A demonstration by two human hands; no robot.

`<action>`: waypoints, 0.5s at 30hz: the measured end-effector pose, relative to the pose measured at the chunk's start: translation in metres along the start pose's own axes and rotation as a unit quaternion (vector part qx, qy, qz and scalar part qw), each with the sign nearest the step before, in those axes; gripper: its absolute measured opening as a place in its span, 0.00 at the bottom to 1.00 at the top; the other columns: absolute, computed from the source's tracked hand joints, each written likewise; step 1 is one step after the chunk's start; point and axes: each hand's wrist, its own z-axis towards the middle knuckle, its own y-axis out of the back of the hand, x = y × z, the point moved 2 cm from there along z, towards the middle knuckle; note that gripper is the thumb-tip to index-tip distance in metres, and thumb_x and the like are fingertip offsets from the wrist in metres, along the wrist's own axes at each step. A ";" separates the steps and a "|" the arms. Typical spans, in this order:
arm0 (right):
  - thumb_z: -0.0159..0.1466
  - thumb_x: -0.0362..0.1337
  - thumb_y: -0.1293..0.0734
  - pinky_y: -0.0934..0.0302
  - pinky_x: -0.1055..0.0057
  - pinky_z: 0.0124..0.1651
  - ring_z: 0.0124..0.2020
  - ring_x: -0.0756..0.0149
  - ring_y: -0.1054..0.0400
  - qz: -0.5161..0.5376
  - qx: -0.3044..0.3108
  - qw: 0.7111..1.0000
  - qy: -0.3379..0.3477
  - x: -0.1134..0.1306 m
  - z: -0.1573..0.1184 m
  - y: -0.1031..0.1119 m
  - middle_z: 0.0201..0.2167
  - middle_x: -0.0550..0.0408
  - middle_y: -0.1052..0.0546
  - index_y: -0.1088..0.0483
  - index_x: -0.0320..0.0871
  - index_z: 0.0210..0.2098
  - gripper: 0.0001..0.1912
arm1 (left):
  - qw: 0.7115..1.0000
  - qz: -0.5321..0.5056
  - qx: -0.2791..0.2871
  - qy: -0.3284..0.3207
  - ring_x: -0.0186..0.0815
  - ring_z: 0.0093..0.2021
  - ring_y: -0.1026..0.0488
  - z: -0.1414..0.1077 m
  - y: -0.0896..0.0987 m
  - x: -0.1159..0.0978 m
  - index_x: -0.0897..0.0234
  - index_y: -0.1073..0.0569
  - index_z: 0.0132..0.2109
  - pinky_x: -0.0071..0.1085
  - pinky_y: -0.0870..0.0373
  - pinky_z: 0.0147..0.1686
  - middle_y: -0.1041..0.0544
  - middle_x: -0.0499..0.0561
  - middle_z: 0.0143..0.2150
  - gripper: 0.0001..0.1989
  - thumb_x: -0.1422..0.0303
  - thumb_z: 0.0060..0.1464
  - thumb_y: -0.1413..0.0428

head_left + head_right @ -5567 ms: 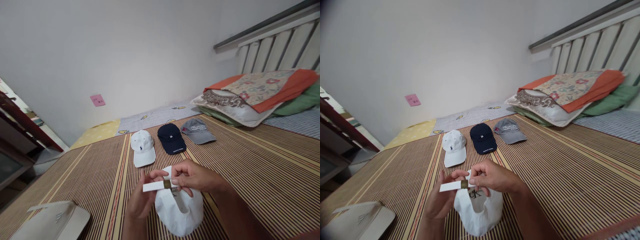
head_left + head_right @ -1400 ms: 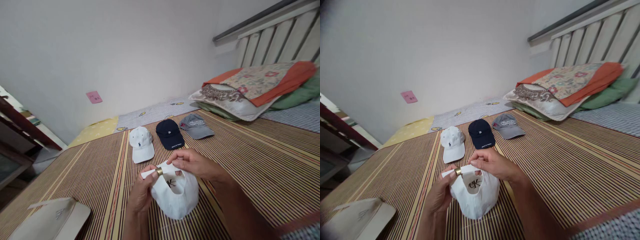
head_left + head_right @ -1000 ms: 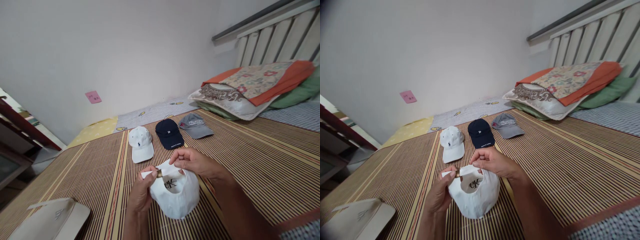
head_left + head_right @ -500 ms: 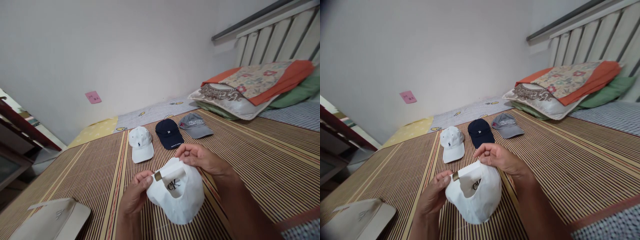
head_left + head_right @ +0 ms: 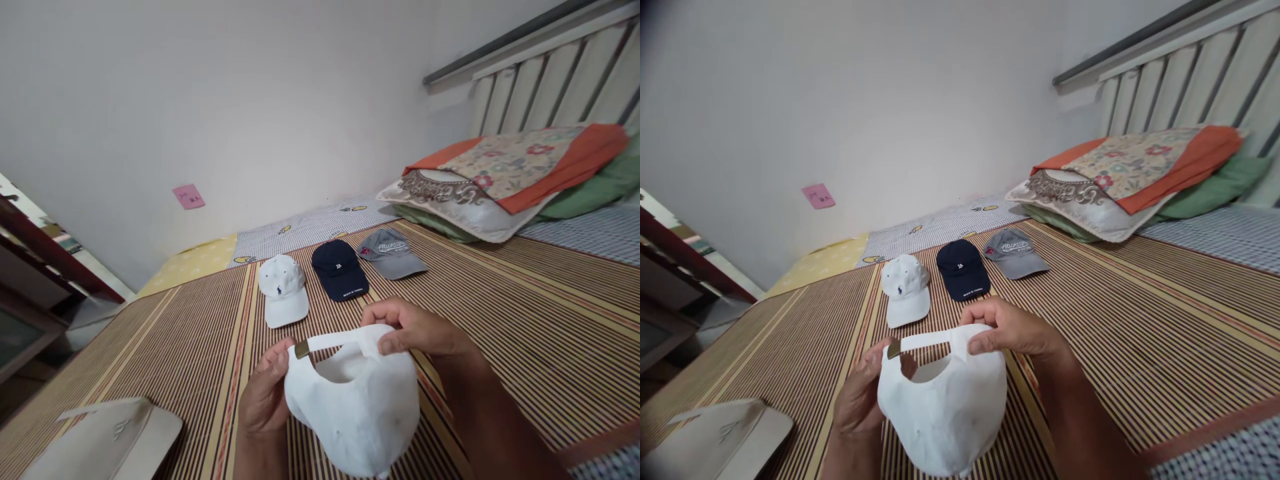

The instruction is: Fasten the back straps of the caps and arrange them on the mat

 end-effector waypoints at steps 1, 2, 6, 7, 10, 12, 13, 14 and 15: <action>0.50 0.48 0.17 0.44 0.84 0.23 0.22 0.77 0.35 0.013 -0.008 1.000 0.015 0.000 -0.001 0.000 0.24 0.60 0.25 0.25 0.38 0.31 0.23 | 1.000 0.003 0.001 0.000 0.28 0.24 0.28 0.000 0.001 0.001 0.67 0.24 0.31 0.22 0.31 0.28 0.23 0.47 0.25 0.14 0.64 0.48 0.29; 0.51 0.48 0.18 0.45 0.84 0.22 0.20 0.77 0.36 0.034 -0.019 0.999 0.031 -0.001 -0.001 -0.001 0.23 0.60 0.25 0.27 0.39 0.30 0.22 | 1.000 0.008 0.007 0.000 0.29 0.24 0.28 -0.001 0.002 0.002 0.67 0.24 0.31 0.22 0.32 0.27 0.23 0.48 0.25 0.14 0.62 0.49 0.29; 0.55 0.46 0.20 0.44 0.82 0.21 0.19 0.76 0.35 0.128 -0.060 0.987 0.071 -0.005 -0.004 -0.007 0.23 0.58 0.23 0.27 0.40 0.31 0.19 | 0.999 0.033 0.032 0.005 0.30 0.22 0.29 -0.001 0.003 0.006 0.67 0.24 0.30 0.23 0.34 0.24 0.23 0.51 0.24 0.17 0.58 0.53 0.33; 0.56 0.45 0.20 0.43 0.82 0.21 0.19 0.75 0.35 0.148 -0.068 0.984 0.074 -0.005 -0.005 -0.009 0.23 0.58 0.23 0.27 0.40 0.31 0.18 | 0.999 0.036 0.030 0.005 0.30 0.22 0.29 -0.002 0.002 0.006 0.67 0.23 0.30 0.23 0.34 0.25 0.23 0.51 0.24 0.16 0.57 0.53 0.33; 0.59 0.43 0.21 0.42 0.81 0.20 0.17 0.75 0.35 0.200 -0.081 0.973 0.083 -0.001 -0.006 -0.016 0.21 0.58 0.24 0.27 0.41 0.31 0.15 | 0.999 0.028 0.030 -0.006 0.29 0.23 0.29 -0.005 -0.002 0.003 0.67 0.22 0.31 0.23 0.33 0.27 0.24 0.49 0.24 0.15 0.58 0.51 0.32; 0.60 0.43 0.22 0.44 0.81 0.20 0.16 0.76 0.37 0.216 -0.085 0.968 0.096 0.004 -0.008 -0.018 0.21 0.58 0.24 0.27 0.41 0.31 0.14 | 0.999 0.020 0.046 -0.010 0.28 0.24 0.29 -0.010 -0.005 0.000 0.67 0.20 0.31 0.22 0.33 0.26 0.23 0.49 0.24 0.16 0.58 0.48 0.30; 0.60 0.43 0.22 0.45 0.81 0.20 0.16 0.76 0.38 0.219 -0.082 0.967 0.102 0.007 -0.009 -0.018 0.21 0.59 0.25 0.27 0.41 0.31 0.14 | 0.998 0.023 0.055 -0.007 0.29 0.23 0.29 -0.013 -0.006 0.000 0.67 0.19 0.32 0.22 0.33 0.26 0.23 0.49 0.24 0.16 0.58 0.46 0.29; 0.60 0.44 0.22 0.45 0.82 0.20 0.16 0.76 0.38 0.217 -0.079 0.967 0.108 0.010 -0.010 -0.018 0.20 0.59 0.25 0.27 0.41 0.30 0.15 | 0.998 0.032 0.061 -0.001 0.29 0.23 0.29 -0.015 -0.008 -0.001 0.66 0.18 0.33 0.23 0.34 0.25 0.22 0.49 0.25 0.16 0.58 0.44 0.28; 0.60 0.44 0.22 0.45 0.82 0.20 0.17 0.76 0.39 0.213 -0.077 0.968 0.111 0.012 -0.012 -0.017 0.21 0.59 0.25 0.27 0.41 0.30 0.15 | 0.997 0.047 0.066 0.005 0.30 0.24 0.28 -0.017 -0.009 -0.001 0.65 0.17 0.34 0.23 0.33 0.25 0.20 0.49 0.26 0.16 0.59 0.42 0.27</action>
